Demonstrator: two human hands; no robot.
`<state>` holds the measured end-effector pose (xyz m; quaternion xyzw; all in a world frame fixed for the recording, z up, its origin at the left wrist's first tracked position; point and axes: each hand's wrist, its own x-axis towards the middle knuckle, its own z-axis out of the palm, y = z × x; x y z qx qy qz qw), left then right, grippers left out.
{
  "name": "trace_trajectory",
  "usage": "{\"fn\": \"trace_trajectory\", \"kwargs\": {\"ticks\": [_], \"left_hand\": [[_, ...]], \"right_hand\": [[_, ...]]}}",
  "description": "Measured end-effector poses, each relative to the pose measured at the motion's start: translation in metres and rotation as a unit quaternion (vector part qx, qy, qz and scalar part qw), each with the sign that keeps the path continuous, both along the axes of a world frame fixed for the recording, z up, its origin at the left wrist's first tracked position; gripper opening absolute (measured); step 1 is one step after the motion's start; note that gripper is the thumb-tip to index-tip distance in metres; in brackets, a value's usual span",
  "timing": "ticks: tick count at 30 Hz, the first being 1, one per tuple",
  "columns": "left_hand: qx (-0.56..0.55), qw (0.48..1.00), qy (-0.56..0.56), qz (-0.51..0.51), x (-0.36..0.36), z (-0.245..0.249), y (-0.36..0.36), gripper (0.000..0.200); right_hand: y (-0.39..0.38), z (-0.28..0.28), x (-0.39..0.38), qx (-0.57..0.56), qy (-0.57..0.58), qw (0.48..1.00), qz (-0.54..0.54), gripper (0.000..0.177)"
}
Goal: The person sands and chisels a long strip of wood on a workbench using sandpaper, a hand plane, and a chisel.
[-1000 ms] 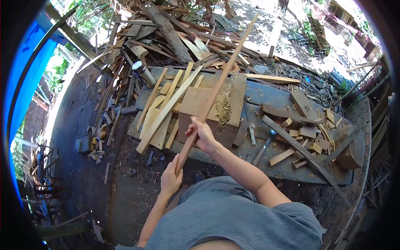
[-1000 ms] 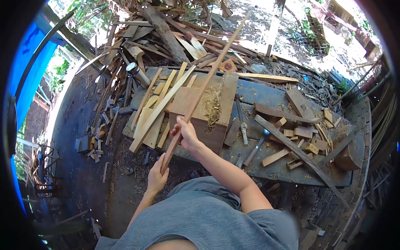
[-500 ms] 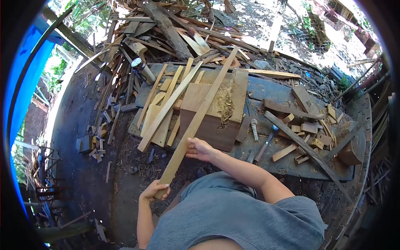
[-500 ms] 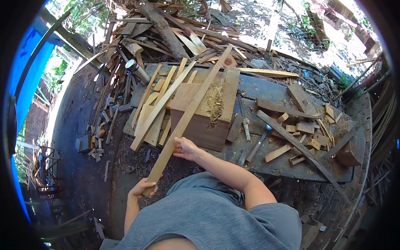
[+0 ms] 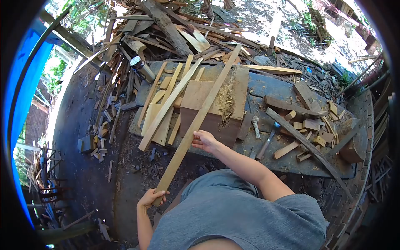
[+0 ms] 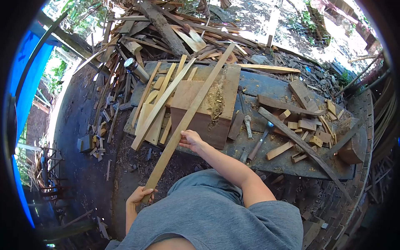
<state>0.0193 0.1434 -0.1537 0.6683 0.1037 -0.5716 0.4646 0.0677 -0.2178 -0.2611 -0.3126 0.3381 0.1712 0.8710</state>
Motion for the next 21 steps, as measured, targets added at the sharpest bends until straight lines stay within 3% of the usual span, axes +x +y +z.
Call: {"fn": "trace_trajectory", "kwargs": {"ticks": [5, 7, 8, 9, 10, 11, 13, 14, 18, 20, 21], "left_hand": [[0.015, 1.000, -0.015, 0.006, -0.009, 0.010, 0.008, 0.032], [0.076, 0.985, -0.156, -0.014, -0.014, 0.009, 0.013, 0.028], [0.078, 0.985, -0.156, -0.012, -0.018, 0.011, 0.011, 0.028], [0.180, 0.909, -0.369, -0.080, -0.026, 0.012, 0.008, 0.028], [0.271, 0.773, -0.555, -0.144, -0.033, 0.014, 0.003, 0.032], [0.274, 0.773, -0.553, -0.143, -0.038, 0.014, -0.002, 0.032], [0.343, 0.660, -0.650, -0.155, -0.042, 0.012, -0.011, 0.047], [0.355, 0.658, -0.642, -0.170, -0.044, 0.004, -0.007, 0.056], [0.356, 0.630, -0.673, -0.154, -0.056, -0.009, -0.016, 0.052], [0.374, 0.699, -0.599, -0.114, -0.062, -0.017, -0.017, 0.042], [0.376, 0.700, -0.597, -0.111, -0.062, -0.022, -0.017, 0.042]], "right_hand": [[0.004, 0.012, -0.004, -0.011, -0.001, 0.999, 0.033, 0.016], [0.007, 0.018, -0.003, 0.024, -0.025, 0.998, 0.047, 0.019], [0.009, 0.018, -0.001, 0.025, -0.025, 0.998, 0.049, 0.019], [0.011, 0.019, 0.001, 0.063, -0.040, 0.996, 0.043, 0.020], [0.013, 0.022, 0.002, 0.101, -0.054, 0.993, 0.036, 0.021], [0.015, 0.024, 0.003, 0.104, -0.053, 0.992, 0.039, 0.021], [0.016, 0.027, 0.004, 0.100, -0.087, 0.991, 0.029, 0.024], [0.016, 0.025, 0.004, 0.101, -0.087, 0.991, 0.030, 0.024], [0.008, 0.019, 0.003, 0.105, -0.053, 0.993, 0.025, 0.025], [0.002, 0.012, 0.003, 0.098, -0.043, 0.994, 0.037, 0.026], [0.000, 0.000, 0.007, 0.068, -0.014, 0.997, 0.044, 0.025]]}}
